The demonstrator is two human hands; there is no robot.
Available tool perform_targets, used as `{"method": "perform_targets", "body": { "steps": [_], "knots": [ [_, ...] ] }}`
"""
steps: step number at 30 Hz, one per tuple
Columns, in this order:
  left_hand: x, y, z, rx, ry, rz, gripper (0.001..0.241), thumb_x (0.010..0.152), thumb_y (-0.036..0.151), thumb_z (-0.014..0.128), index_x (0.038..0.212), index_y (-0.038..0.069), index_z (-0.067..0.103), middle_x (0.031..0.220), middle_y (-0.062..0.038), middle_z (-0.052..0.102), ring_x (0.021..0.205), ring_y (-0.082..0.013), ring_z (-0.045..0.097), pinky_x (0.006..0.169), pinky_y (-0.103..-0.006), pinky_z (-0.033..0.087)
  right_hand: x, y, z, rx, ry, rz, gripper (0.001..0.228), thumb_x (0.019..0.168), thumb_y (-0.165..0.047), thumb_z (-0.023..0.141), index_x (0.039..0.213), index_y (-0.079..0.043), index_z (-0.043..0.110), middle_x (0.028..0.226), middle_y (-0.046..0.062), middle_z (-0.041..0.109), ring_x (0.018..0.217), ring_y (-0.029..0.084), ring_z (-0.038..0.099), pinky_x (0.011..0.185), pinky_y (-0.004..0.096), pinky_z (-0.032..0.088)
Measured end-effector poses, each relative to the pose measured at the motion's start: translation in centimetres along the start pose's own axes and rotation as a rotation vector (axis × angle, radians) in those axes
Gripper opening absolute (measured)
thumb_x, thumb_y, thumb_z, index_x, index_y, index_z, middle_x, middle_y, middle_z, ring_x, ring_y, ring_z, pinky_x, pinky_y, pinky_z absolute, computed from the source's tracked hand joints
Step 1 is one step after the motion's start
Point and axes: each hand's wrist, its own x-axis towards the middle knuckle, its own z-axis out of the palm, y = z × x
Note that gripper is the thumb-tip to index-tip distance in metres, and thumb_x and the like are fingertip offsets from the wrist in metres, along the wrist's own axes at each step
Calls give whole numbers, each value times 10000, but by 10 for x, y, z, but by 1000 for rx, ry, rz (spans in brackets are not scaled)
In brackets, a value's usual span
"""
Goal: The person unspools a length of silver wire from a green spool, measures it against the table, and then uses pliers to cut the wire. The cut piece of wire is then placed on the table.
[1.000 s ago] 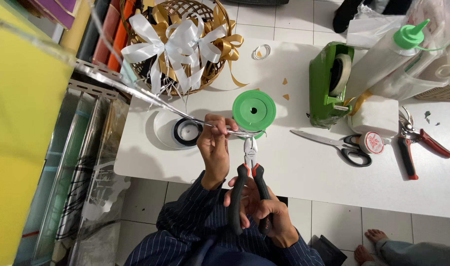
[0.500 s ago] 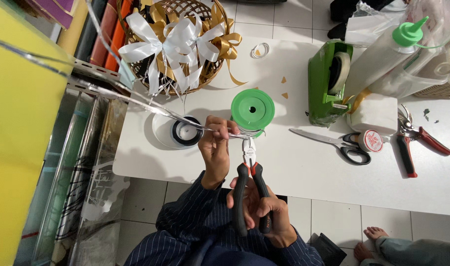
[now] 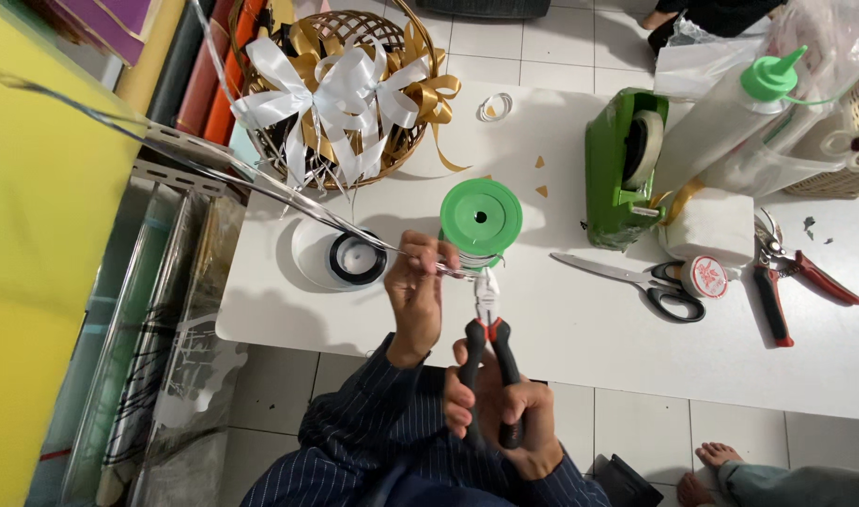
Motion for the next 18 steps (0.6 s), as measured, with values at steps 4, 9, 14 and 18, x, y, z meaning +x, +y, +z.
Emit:
{"method": "perform_targets", "body": {
  "steps": [4,9,14,18],
  "knots": [
    [8,13,-8,-8,118,-79,186,877,-9,418,733,109,408,829,-18,366,706,-165,507,617,-273,448,-9,-22,-18,-569,55,-117,538,416,-83,502,940,-1,413,629,148,456,550,237,453,525,328,384],
    [5,22,-18,82,58,-240,167,929,62,373,778,77,442,774,-40,432,656,-147,539,483,-242,518,-9,-52,-31,-1792,915,-198,499,606,-223,622,1100,-213,556,880,30,665,774,191,609,711,300,434],
    [-5,28,-11,113,-126,-309,244,950,210,385,769,64,461,592,-99,546,426,-119,543,384,-205,481,12,-72,-56,-2287,1136,-353,546,644,-271,678,1151,-121,541,914,88,544,825,282,546,684,360,437],
    [-15,30,-17,95,-243,-342,229,943,172,383,786,32,474,635,-116,533,498,-146,556,389,-231,509,22,-82,-72,-2391,1099,-485,527,695,-340,681,1152,-119,538,987,78,491,849,267,492,689,343,406]
  ]
}}
